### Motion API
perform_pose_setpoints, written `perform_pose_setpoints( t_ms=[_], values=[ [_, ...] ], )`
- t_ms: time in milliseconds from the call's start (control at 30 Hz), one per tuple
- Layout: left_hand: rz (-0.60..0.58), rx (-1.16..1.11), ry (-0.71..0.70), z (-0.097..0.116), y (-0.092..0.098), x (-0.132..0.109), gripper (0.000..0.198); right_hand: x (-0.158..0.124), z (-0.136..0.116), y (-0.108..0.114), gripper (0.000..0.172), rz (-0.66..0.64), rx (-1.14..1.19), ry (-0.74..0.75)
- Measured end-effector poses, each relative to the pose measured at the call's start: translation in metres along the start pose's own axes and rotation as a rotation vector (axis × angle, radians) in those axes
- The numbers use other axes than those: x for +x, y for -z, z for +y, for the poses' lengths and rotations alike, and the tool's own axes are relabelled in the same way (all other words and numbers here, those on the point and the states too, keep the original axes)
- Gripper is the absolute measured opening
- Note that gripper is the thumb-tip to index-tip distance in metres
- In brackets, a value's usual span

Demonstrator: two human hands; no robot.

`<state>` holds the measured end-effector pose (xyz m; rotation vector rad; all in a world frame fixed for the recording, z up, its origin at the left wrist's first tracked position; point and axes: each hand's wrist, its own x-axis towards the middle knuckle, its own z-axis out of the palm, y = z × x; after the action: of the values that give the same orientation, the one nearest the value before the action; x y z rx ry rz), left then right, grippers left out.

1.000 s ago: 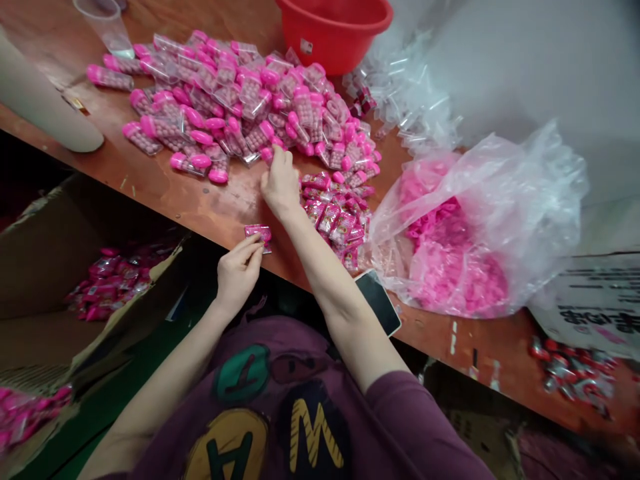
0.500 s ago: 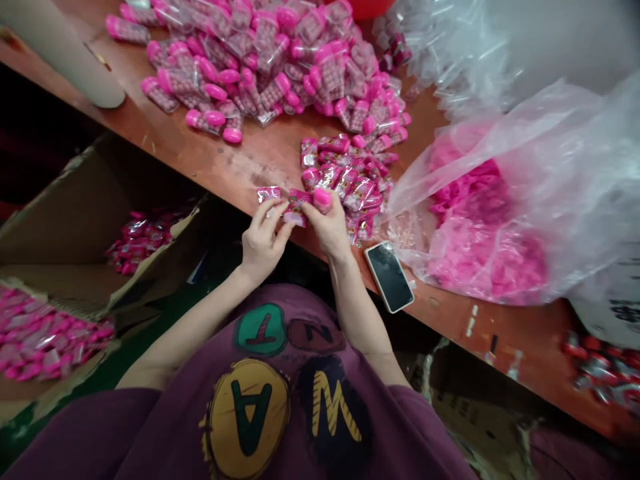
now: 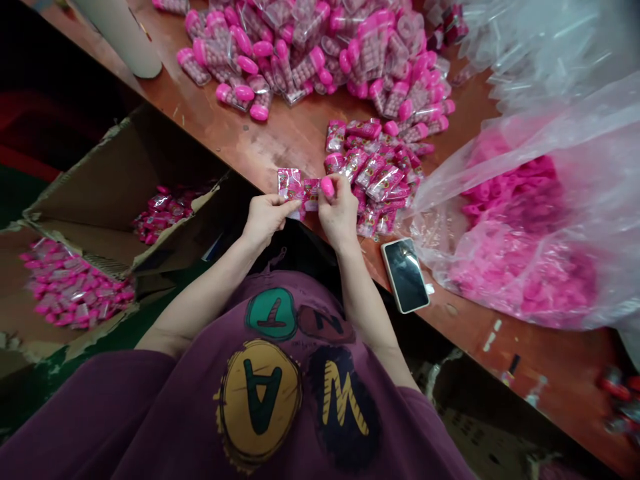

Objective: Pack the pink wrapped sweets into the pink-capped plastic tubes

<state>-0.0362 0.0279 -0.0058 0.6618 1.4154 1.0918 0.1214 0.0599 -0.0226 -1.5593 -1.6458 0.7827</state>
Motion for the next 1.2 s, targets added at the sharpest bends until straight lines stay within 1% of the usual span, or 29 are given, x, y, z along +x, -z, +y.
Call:
perform_pose_setpoints(
  t_ms=[67, 133, 167, 200, 267, 300, 333, 433, 500, 567, 633, 700, 800, 900, 1033, 1133, 1200],
  values=[
    [0.049, -0.022, 0.002, -0.002, 0.007, 0.001, 0.029, 0.002, -0.001, -0.001, 0.023, -0.07, -0.189, 0.007],
    [0.057, -0.083, 0.016, -0.001, 0.014, 0.001, 0.029, 0.001, -0.004, -0.001, 0.026, -0.109, -0.294, 0.02],
    [0.048, -0.123, 0.024, 0.0, 0.016, -0.001, 0.029, -0.001, -0.005, 0.0, 0.027, -0.09, -0.312, 0.031],
    [0.034, -0.164, 0.03, 0.001, 0.017, -0.002, 0.031, -0.004, -0.006, 0.001, 0.027, -0.044, -0.303, 0.045],
    [-0.008, -0.238, 0.046, 0.003, 0.014, -0.006, 0.033, -0.01, -0.008, 0.004, 0.025, 0.075, -0.181, 0.066],
    [-0.034, -0.268, 0.058, 0.004, 0.01, -0.009, 0.033, -0.013, -0.009, 0.005, 0.023, 0.116, -0.07, 0.061],
    [-0.064, -0.293, 0.07, 0.005, 0.006, -0.011, 0.032, -0.016, -0.009, 0.006, 0.022, 0.121, 0.063, 0.041],
    [-0.147, -0.334, 0.102, 0.005, -0.007, -0.017, 0.026, -0.023, -0.009, 0.008, 0.026, 0.021, 0.423, -0.059],
    [-0.183, -0.341, 0.101, 0.002, -0.013, -0.02, 0.024, -0.028, -0.009, 0.007, 0.03, -0.005, 0.553, -0.106],
    [-0.191, -0.339, 0.092, -0.001, -0.017, -0.021, 0.024, -0.032, -0.007, 0.005, 0.032, 0.009, 0.63, -0.151],
    [-0.177, -0.332, 0.1, -0.004, -0.019, -0.022, 0.025, -0.036, -0.006, 0.002, 0.032, 0.021, 0.669, -0.197],
    [-0.159, -0.325, 0.124, -0.007, -0.021, -0.022, 0.026, -0.039, -0.004, 0.0, 0.031, 0.051, 0.657, -0.207],
    [-0.153, -0.321, 0.154, -0.011, -0.024, -0.023, 0.028, -0.042, 0.0, -0.002, 0.026, 0.098, 0.625, -0.166],
    [-0.164, -0.316, 0.174, -0.012, -0.026, -0.022, 0.031, -0.045, 0.003, 0.0, 0.02, 0.092, 0.597, -0.113],
    [-0.236, -0.282, 0.214, -0.006, -0.018, -0.02, 0.038, -0.048, 0.002, 0.007, 0.019, 0.036, 0.534, -0.105],
    [-0.315, -0.24, 0.236, -0.001, -0.009, -0.019, 0.033, -0.046, 0.001, 0.014, 0.024, -0.067, 0.579, -0.135],
    [-0.34, -0.216, 0.233, 0.001, -0.005, -0.018, 0.029, -0.044, 0.001, 0.018, 0.03, -0.125, 0.617, -0.151]
  ],
)
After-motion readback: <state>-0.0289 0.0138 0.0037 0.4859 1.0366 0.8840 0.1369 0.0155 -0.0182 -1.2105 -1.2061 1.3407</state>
